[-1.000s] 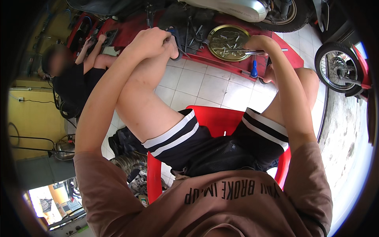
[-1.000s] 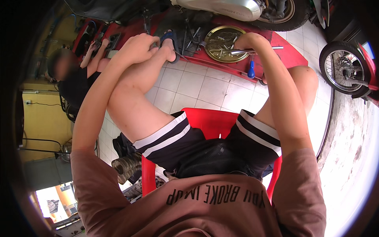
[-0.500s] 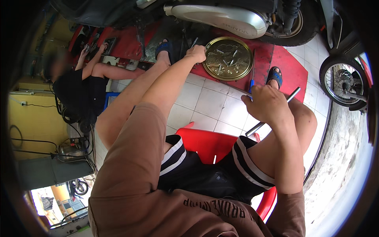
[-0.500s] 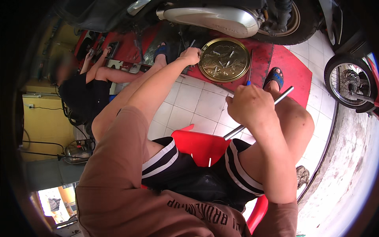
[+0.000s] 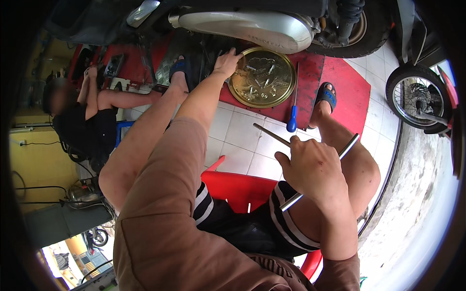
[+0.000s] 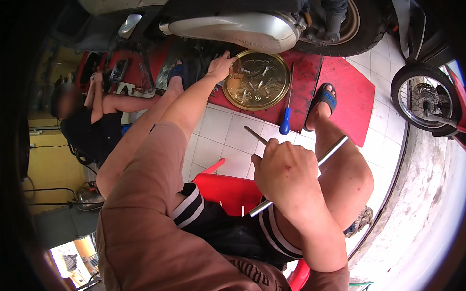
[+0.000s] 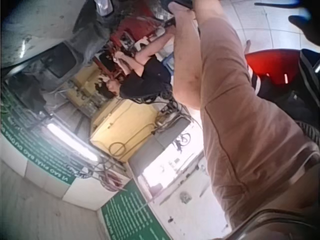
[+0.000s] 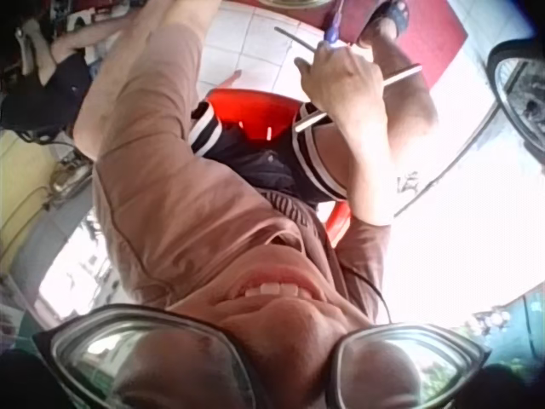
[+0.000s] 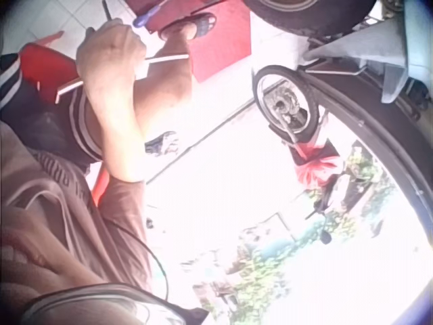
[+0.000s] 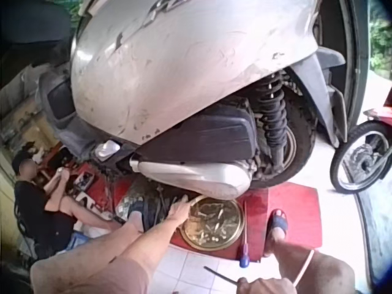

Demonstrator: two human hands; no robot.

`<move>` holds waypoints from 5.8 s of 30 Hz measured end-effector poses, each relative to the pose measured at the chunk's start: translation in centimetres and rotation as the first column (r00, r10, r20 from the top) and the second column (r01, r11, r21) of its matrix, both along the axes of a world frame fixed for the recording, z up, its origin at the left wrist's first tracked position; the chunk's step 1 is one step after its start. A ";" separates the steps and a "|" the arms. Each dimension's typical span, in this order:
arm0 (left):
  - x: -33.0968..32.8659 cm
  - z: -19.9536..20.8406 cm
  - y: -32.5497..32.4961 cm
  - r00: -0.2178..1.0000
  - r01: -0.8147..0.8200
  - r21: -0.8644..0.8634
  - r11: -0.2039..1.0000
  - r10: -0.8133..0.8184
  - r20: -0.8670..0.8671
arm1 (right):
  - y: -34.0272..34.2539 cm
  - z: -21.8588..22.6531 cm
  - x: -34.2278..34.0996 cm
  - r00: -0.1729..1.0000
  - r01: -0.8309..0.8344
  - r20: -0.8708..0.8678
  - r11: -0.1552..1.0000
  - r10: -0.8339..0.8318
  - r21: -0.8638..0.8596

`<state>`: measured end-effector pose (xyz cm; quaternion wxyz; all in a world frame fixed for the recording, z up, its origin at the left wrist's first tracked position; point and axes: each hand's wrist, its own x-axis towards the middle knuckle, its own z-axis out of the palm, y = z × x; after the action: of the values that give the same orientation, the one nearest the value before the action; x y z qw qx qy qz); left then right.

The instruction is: The person uses a T-handle wrench to tighten bolts on the underside of a white motorcycle. They repeatedly adjust the wrench and apply torque to fasteners near the engine area while sitting on a red plastic stool.

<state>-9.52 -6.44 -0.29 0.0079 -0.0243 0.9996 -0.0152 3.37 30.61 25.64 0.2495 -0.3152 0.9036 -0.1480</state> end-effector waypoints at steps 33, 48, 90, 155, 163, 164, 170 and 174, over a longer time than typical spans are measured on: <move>4.5 0.8 2.0 0.939 -0.343 0.026 0.939 0.341 0.053 | -2.6 0.8 -0.6 0.998 0.069 0.002 0.991 -0.069 0.112; 6.0 -0.5 1.7 0.963 -0.238 0.333 0.912 0.265 -0.039 | -3.3 -0.8 -1.7 0.994 0.103 0.030 0.981 -0.109 0.164; 23.9 34.1 2.2 0.941 0.123 0.469 0.874 0.047 -0.334 | -5.4 -6.6 -5.2 0.974 0.110 -0.076 0.733 -0.215 -0.672; 19.4 33.6 2.4 0.519 0.156 0.977 -0.143 0.854 0.042 | -9.9 6.3 10.0 0.658 0.385 0.667 0.606 0.349 -0.696; 19.5 34.5 3.9 0.614 0.071 0.995 -0.075 0.789 0.016 | -8.6 11.3 13.6 0.406 0.618 0.804 0.518 0.433 -0.591; 19.5 35.0 4.3 0.627 0.045 0.998 -0.047 0.779 0.008 | -8.5 11.8 14.0 0.345 0.663 0.816 0.495 0.464 -0.562; 20.2 35.3 4.2 0.639 0.042 0.986 -0.162 0.763 0.098 | -9.6 14.2 16.4 0.226 0.699 0.795 0.475 0.563 -0.535; 20.3 34.9 4.1 0.650 0.094 0.958 -0.271 0.746 0.147 | -10.8 14.4 16.9 0.295 0.687 0.780 0.445 0.552 -0.574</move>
<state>10.80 -2.38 34.61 -0.2584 -0.3174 0.5378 0.7371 20.25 19.85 39.99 0.5134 -0.1857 0.3443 -0.7638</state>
